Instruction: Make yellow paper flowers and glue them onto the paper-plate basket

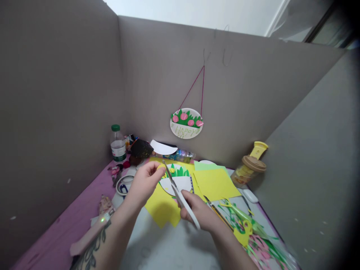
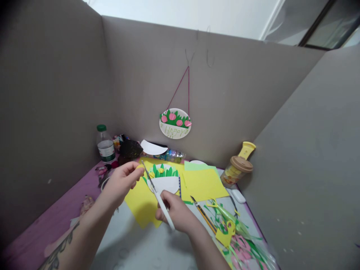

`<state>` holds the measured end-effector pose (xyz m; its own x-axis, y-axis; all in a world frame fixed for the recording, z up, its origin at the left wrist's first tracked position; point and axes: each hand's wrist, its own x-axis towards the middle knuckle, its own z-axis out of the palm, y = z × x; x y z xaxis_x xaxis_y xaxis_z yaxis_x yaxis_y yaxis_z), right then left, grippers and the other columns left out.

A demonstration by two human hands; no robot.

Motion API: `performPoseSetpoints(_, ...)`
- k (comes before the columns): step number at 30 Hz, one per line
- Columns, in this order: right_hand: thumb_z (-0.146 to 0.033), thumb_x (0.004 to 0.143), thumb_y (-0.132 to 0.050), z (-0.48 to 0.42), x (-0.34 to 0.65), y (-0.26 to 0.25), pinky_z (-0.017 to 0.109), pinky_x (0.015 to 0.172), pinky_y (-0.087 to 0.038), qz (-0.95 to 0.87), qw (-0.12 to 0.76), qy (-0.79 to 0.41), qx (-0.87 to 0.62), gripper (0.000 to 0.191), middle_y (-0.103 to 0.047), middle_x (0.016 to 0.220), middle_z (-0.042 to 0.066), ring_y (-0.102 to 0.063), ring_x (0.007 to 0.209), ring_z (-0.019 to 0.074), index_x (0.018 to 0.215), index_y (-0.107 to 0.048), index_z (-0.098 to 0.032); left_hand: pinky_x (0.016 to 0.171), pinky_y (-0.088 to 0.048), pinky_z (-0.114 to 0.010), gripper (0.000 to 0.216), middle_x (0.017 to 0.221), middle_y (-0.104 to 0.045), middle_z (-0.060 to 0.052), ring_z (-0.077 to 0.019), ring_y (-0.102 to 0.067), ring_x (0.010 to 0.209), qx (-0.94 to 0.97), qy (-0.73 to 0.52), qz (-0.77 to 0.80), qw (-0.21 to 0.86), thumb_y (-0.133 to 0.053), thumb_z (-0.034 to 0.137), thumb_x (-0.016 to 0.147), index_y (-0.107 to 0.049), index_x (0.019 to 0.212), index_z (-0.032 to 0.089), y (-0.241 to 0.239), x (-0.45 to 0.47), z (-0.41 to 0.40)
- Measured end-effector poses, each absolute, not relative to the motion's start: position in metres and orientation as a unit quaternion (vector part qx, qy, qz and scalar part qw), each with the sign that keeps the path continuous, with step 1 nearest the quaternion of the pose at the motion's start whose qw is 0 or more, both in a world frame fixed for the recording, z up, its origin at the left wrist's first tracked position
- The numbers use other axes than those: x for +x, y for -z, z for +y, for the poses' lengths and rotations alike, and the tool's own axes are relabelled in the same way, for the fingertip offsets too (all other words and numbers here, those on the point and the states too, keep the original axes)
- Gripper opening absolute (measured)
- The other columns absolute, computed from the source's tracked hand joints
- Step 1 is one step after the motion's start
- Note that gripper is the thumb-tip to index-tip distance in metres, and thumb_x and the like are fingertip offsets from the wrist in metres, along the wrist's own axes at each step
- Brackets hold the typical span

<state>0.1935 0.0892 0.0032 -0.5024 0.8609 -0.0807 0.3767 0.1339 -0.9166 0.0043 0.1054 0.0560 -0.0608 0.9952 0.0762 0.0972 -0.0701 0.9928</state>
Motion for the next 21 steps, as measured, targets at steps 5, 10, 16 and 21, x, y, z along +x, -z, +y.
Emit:
performPoseSetpoints(5,-0.021,0.060,-0.054,0.0885,0.1932,-0.0051,0.021,0.052,-0.030,-0.714,0.247,-0.493,-0.431,0.016,-0.044,0.066,-0.003,-0.037,0.060,0.0104,0.068,-0.040,-0.018,0.043,-0.023,-0.019,0.020,0.050,-0.038,0.008,-0.0056,-0.030,0.044,0.524,-0.509,0.524,0.438,-0.055,0.034,0.075,-0.051,0.065,0.017,-0.0558,0.0038,0.1045)
performPoseSetpoints(10,-0.019,0.059,-0.053,0.0871,0.1925,-0.0061,0.020,0.051,-0.029,-0.715,0.248,-0.488,-0.434,0.016,-0.043,0.065,-0.004,-0.035,0.059,0.0099,0.068,-0.040,-0.018,0.043,-0.023,-0.019,0.021,0.050,-0.037,0.008,-0.0057,-0.031,0.044,0.531,-0.509,0.520,0.435,-0.055,0.034,0.075,-0.050,0.064,0.017,-0.0551,0.0024,0.1046)
performPoseSetpoints(16,-0.018,0.060,-0.053,0.0865,0.1908,-0.0086,0.020,0.052,-0.030,-0.715,0.243,-0.478,-0.448,0.015,-0.041,0.065,-0.004,-0.035,0.060,0.0097,0.068,-0.040,-0.019,0.044,-0.024,-0.019,0.020,0.051,-0.038,0.008,-0.0057,-0.031,0.045,0.536,-0.502,0.517,0.438,-0.055,0.034,0.075,-0.051,0.065,0.017,-0.0558,0.0029,0.1039)
performPoseSetpoints(21,-0.019,0.059,-0.053,0.0864,0.1916,-0.0084,0.021,0.052,-0.030,-0.712,0.241,-0.486,-0.447,0.015,-0.042,0.065,-0.004,-0.036,0.060,0.0098,0.068,-0.040,-0.019,0.043,-0.024,-0.019,0.019,0.051,-0.038,0.007,-0.0060,-0.031,0.045,0.529,-0.505,0.523,0.436,-0.055,0.034,0.074,-0.052,0.066,0.017,-0.0576,0.0037,0.1039)
